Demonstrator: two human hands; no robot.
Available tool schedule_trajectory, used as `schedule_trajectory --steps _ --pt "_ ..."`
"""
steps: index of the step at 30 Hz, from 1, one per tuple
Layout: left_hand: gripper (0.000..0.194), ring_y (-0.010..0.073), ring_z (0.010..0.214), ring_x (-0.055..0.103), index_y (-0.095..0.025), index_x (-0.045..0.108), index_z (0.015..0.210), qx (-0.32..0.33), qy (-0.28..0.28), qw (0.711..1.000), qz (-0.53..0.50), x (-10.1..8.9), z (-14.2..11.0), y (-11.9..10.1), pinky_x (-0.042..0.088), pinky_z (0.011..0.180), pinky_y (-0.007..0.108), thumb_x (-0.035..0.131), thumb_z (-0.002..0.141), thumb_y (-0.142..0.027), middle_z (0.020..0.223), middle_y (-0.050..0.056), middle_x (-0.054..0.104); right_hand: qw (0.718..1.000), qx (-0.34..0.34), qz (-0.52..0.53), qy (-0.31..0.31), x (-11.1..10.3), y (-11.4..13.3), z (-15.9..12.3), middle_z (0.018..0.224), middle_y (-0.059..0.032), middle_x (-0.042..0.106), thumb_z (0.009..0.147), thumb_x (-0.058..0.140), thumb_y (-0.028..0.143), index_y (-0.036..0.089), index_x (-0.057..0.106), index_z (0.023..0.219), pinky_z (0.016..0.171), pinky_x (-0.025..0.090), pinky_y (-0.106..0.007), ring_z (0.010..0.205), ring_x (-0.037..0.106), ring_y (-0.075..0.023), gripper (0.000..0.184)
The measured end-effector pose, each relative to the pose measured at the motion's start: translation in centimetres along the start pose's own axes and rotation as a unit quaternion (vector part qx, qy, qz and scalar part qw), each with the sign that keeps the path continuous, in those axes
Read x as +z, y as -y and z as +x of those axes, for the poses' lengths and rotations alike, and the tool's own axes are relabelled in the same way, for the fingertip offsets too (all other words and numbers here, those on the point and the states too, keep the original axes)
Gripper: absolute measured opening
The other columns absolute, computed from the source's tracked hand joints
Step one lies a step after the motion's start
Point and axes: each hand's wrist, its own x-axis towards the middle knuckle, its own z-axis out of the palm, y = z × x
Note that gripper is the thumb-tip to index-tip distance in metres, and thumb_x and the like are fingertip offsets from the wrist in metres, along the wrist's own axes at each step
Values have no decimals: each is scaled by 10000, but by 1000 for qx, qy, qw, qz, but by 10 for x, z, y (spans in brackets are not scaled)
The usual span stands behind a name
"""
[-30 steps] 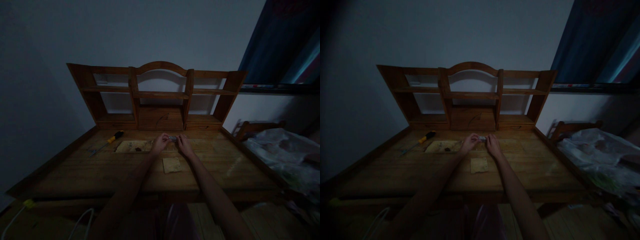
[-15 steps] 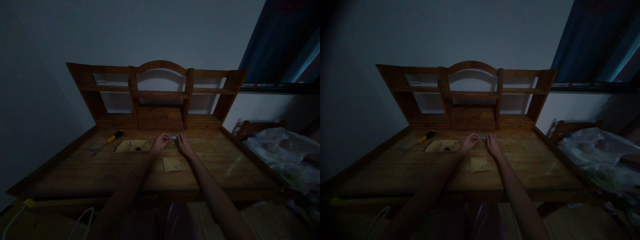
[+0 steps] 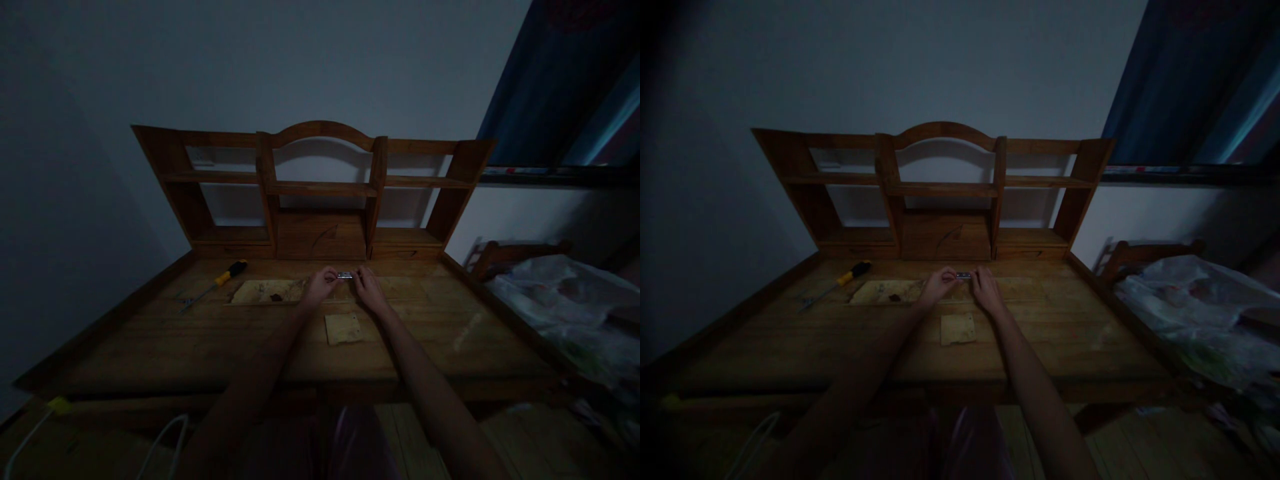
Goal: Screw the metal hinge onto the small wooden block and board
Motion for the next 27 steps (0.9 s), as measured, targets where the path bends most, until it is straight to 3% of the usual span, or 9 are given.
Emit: schedule_trajectory --steps 14,27 --pt "182 159 743 705 -170 657 815 -20 3 1000 -9 2 -3 -11 556 745 266 806 714 -199 780 25 731 999 14 25 13 -6 5 -2 914 -58 612 970 397 334 242 509 902 822 446 -359 891 565 -226 160" --pt "163 172 759 714 -168 665 811 -13 -1 1000 -7 2 -2 -7 550 714 261 786 739 -251 782 37 742 998 15 52 15 -7 7 -3 915 -58 610 949 431 334 247 507 917 808 456 -358 871 565 -220 120"
